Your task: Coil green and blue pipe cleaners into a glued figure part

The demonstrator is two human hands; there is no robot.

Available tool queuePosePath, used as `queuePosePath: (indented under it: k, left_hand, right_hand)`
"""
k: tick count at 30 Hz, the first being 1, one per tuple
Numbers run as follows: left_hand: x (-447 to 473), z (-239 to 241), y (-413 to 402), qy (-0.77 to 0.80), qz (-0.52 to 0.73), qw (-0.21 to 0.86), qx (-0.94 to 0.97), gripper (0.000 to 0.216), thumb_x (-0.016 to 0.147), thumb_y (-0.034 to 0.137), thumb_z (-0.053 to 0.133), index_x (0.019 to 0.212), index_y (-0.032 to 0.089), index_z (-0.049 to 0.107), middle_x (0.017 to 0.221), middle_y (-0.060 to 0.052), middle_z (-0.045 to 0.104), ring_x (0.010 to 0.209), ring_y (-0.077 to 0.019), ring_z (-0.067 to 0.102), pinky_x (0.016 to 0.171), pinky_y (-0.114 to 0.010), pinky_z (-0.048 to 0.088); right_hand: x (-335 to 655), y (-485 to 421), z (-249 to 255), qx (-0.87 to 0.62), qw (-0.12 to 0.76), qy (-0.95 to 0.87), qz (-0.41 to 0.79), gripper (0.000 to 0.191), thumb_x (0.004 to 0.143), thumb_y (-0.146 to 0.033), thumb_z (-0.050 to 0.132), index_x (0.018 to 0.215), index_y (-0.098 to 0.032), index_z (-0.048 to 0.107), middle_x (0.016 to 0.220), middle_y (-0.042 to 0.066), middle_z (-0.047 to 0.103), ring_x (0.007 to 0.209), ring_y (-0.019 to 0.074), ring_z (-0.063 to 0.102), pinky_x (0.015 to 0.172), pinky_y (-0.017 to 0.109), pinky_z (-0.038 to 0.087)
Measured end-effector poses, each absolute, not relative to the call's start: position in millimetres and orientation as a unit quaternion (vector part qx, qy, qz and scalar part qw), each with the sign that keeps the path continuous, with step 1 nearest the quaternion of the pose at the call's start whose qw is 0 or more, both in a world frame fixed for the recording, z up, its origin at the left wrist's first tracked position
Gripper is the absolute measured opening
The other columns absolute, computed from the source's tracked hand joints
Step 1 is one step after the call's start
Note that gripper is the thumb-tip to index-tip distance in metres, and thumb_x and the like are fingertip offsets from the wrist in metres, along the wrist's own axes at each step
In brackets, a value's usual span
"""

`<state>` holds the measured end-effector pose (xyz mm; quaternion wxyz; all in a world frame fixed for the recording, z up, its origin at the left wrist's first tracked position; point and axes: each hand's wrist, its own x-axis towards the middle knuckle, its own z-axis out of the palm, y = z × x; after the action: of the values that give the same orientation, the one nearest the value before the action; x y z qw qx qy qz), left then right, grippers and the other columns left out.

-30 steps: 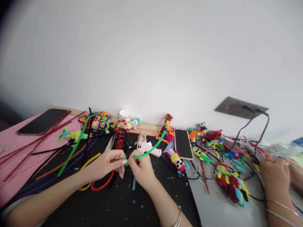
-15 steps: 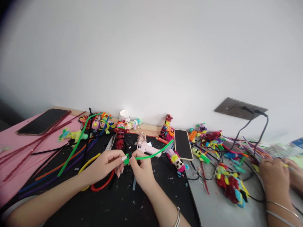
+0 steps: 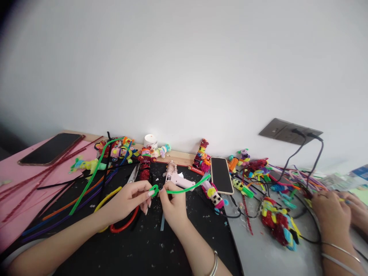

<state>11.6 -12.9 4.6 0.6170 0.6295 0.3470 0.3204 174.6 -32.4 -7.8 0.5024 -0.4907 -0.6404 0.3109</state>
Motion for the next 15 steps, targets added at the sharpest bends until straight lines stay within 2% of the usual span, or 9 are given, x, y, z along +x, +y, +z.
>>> queuePosePath:
  k: [4, 11, 15]
  left_hand:
    - [9.0, -0.5, -11.7, 0.360, 0.314, 0.599, 0.643, 0.021, 0.087, 0.032, 0.045, 0.071, 0.018, 0.047, 0.061, 0.003, 0.057, 0.050, -0.0121, 0.058, 0.053, -0.024, 0.046]
    - [9.3, 1.5, -11.6, 0.370, 0.309, 0.560, 0.674, 0.022, 0.087, 0.032, 0.046, 0.069, 0.019, 0.047, 0.058, 0.005, 0.051, 0.046, -0.0098, 0.053, 0.048, -0.021, 0.044]
    - [10.0, 2.7, -11.2, 0.379, 0.344, 0.582, 0.632, 0.017, 0.085, 0.033, 0.050, 0.082, 0.017, 0.057, 0.068, 0.001, 0.061, 0.059, -0.0136, 0.063, 0.058, -0.025, 0.051]
  right_hand:
    - [177.0, -33.7, -5.8, -0.495, 0.508, -0.640, 0.296, 0.032, 0.087, -0.022, 0.046, 0.055, -0.017, 0.043, 0.050, -0.005, 0.035, 0.049, 0.0097, 0.034, 0.050, 0.023, 0.027]
    - [176.7, -34.1, -7.1, -0.489, 0.487, -0.663, 0.289, 0.032, 0.087, -0.022, 0.045, 0.056, -0.018, 0.042, 0.052, -0.005, 0.036, 0.049, 0.0097, 0.034, 0.049, 0.023, 0.026]
    - [176.3, -33.0, -6.5, -0.491, 0.489, -0.665, 0.279, 0.032, 0.088, -0.023, 0.045, 0.057, -0.017, 0.043, 0.052, -0.005, 0.037, 0.051, 0.0102, 0.035, 0.050, 0.023, 0.027]
